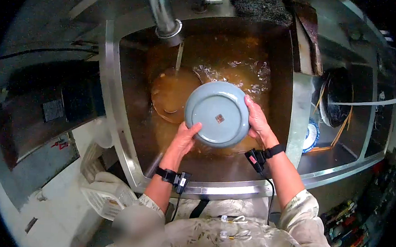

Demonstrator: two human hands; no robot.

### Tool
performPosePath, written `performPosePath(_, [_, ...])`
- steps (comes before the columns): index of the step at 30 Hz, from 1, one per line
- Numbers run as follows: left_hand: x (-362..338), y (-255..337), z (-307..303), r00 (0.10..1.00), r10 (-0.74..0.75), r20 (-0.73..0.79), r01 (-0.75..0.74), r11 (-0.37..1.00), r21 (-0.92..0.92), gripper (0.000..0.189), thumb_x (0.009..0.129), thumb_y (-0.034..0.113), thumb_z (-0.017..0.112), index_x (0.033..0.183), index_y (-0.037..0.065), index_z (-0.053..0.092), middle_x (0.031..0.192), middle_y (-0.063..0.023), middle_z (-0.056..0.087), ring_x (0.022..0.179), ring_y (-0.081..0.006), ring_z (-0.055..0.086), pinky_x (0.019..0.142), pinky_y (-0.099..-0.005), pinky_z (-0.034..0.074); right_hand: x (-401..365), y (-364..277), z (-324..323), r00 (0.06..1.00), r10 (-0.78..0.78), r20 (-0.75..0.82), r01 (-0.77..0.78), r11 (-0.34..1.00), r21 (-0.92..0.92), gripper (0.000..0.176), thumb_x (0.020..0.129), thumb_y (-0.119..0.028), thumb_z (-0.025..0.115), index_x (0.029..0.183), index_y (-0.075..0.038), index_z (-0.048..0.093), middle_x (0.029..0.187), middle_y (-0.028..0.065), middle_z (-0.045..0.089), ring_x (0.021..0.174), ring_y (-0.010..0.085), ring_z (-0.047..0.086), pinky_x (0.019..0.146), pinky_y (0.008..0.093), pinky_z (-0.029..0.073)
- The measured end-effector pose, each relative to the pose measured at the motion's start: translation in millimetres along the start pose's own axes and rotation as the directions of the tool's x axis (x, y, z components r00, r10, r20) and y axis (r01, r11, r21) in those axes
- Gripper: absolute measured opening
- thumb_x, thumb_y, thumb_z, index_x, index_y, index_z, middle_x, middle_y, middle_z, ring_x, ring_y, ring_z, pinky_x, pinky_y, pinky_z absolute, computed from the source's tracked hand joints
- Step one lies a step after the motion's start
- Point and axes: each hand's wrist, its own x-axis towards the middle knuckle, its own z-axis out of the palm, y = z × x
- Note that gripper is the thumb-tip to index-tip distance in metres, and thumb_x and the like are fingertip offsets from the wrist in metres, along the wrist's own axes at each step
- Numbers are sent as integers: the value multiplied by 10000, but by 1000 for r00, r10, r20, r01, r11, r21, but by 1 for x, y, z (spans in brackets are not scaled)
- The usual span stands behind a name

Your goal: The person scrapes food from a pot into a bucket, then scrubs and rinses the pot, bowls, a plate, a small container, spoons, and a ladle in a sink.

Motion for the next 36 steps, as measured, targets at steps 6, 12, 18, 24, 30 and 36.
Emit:
performPosePath(6, [-30, 14, 13, 979, 126, -161, -141, 987, -82, 647, 749, 26, 728, 1326, -22, 439, 1238, -138, 563, 1135, -258, 559, 980, -420, 474, 67, 31, -22, 987, -161, -1, 75, 467, -881, 501, 956, -458, 500, 1140, -8, 623, 1019, 218, 668, 943, 319, 650, 840, 387, 510])
performPosePath(12, [-48, 15, -23, 891, 266, -369, -219, 962, 164, 412, 764, -22, 713, 1157, -48, 593, 1058, -111, 658, 904, -201, 647, 836, -356, 524, 106, 15, -57, 649, -739, 179, 16, -222, -975, 454, 842, -198, 588, 1252, -24, 495, 1199, 222, 517, 1003, 426, 546, 810, 525, 479])
performPosePath(18, [-56, 10, -33, 846, 276, -457, -139, 940, 311, 440, 733, 18, 729, 1145, -55, 593, 1034, -122, 661, 894, -221, 652, 818, -363, 527, 133, 91, -76, 998, 41, 41, -2, 726, -688, 384, 872, -174, 615, 1221, -25, 557, 987, 56, 634, 816, 177, 590, 711, 315, 497])
performPosePath(24, [-50, 15, -6, 852, 325, -411, -19, 803, 595, 374, 738, 54, 760, 1083, -1, 630, 1014, -55, 667, 866, -145, 631, 800, -310, 513, -10, 37, 101, 749, -488, 448, 623, 289, -727, 460, 799, -309, 671, 1187, -71, 601, 1068, 139, 641, 974, 292, 603, 882, 404, 474])
performPosePath(30, [-45, 9, 26, 765, 539, -352, -315, 791, 525, 274, 737, 66, 760, 986, 9, 660, 868, 1, 666, 799, -117, 607, 729, -293, 510, -2, 44, 127, 567, -509, 648, 723, -69, -687, 326, 850, -269, 612, 1129, -108, 663, 1121, 142, 634, 1134, 313, 540, 1017, 440, 371])
performPosePath(36, [-62, 31, 43, 849, 474, -234, -252, 751, 611, 225, 738, 45, 750, 937, -17, 667, 843, -17, 666, 734, -86, 596, 695, -263, 493, 57, 37, 56, 965, -255, 60, 247, 811, -530, 335, 920, -313, 563, 1076, -28, 641, 991, 66, 661, 916, 171, 606, 811, 301, 488])
